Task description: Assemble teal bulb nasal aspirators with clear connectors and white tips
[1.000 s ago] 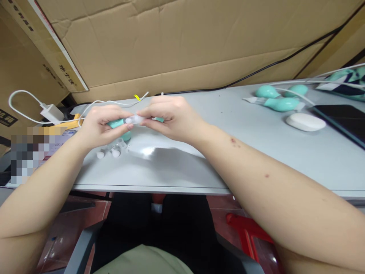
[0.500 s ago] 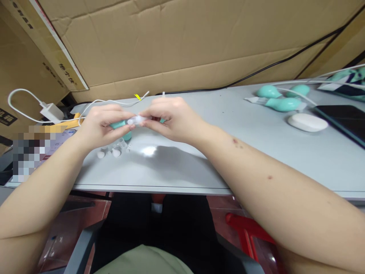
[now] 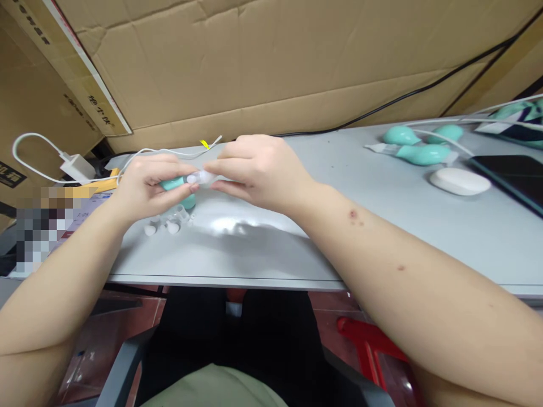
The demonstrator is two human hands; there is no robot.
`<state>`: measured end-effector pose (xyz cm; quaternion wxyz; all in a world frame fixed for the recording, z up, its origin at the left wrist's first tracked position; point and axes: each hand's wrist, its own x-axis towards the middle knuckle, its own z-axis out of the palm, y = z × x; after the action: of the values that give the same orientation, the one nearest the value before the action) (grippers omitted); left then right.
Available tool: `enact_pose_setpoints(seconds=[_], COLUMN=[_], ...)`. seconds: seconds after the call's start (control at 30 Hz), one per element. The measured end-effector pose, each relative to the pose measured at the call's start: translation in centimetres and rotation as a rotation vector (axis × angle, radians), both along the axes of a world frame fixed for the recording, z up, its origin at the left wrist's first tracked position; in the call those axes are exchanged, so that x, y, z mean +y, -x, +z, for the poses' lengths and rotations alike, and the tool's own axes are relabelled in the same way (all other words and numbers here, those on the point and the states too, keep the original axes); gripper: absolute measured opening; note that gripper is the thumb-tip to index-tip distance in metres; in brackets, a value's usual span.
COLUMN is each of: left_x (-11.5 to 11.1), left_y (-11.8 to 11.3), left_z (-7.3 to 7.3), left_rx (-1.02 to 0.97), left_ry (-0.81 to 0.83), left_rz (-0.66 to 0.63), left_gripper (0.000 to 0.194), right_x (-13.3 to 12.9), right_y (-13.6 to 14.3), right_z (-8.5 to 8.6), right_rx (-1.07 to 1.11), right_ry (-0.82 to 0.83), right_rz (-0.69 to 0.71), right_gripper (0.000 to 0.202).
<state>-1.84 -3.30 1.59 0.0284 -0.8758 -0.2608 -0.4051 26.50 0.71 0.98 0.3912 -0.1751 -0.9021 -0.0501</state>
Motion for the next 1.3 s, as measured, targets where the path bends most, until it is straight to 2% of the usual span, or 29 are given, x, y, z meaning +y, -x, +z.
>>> enact_pose_setpoints(seconds=[0.23, 0.4, 0.6, 0.9, 1.1, 1.2, 1.3], left_x=[0.1, -0.1, -0.3, -0.6, -0.6, -0.3, -0.2], left_y=[-0.1, -0.2, -0.1, 0.1, -0.1, -0.4, -1.1], left_z=[-0.1, -0.3, -0.6, -0.6, -0.6, -0.6, -0.3], left_rx=[0.005, 0.031, 0.112, 0.300, 0.278, 0.199, 0.018], left_ry=[-0.034, -0.102, -0.202, -0.396, -0.482, -0.398, -0.155], left_rz=[-0.017, -0.012, 0.060, 0.214, 0.198, 0.159, 0.065], left_gripper=[0.027, 0.029, 0.036, 0.036, 0.031, 0.030, 0.033], right_x=[-0.7, -0.9, -1.1, -1.3, -1.4, -1.6, -1.7], right_y=[0.3, 0.4, 0.6, 1.1, 1.0, 1.1, 1.6], right_z=[0.1, 0.0, -0.2, -0.4, -0.5, -0.3, 0.0], right_rx=[-0.114, -0.103, -0.079, -0.073, -0.067, -0.040, 0.078], right_ry=[-0.281, -0.410, -0.278, -0.148, -0.027, 0.025, 0.106], right_rz=[-0.112, -0.088, -0.045, -0.020, -0.007, -0.009, 0.020], right_gripper=[0.046, 0.043, 0.042, 0.052, 0.054, 0.053, 0.052])
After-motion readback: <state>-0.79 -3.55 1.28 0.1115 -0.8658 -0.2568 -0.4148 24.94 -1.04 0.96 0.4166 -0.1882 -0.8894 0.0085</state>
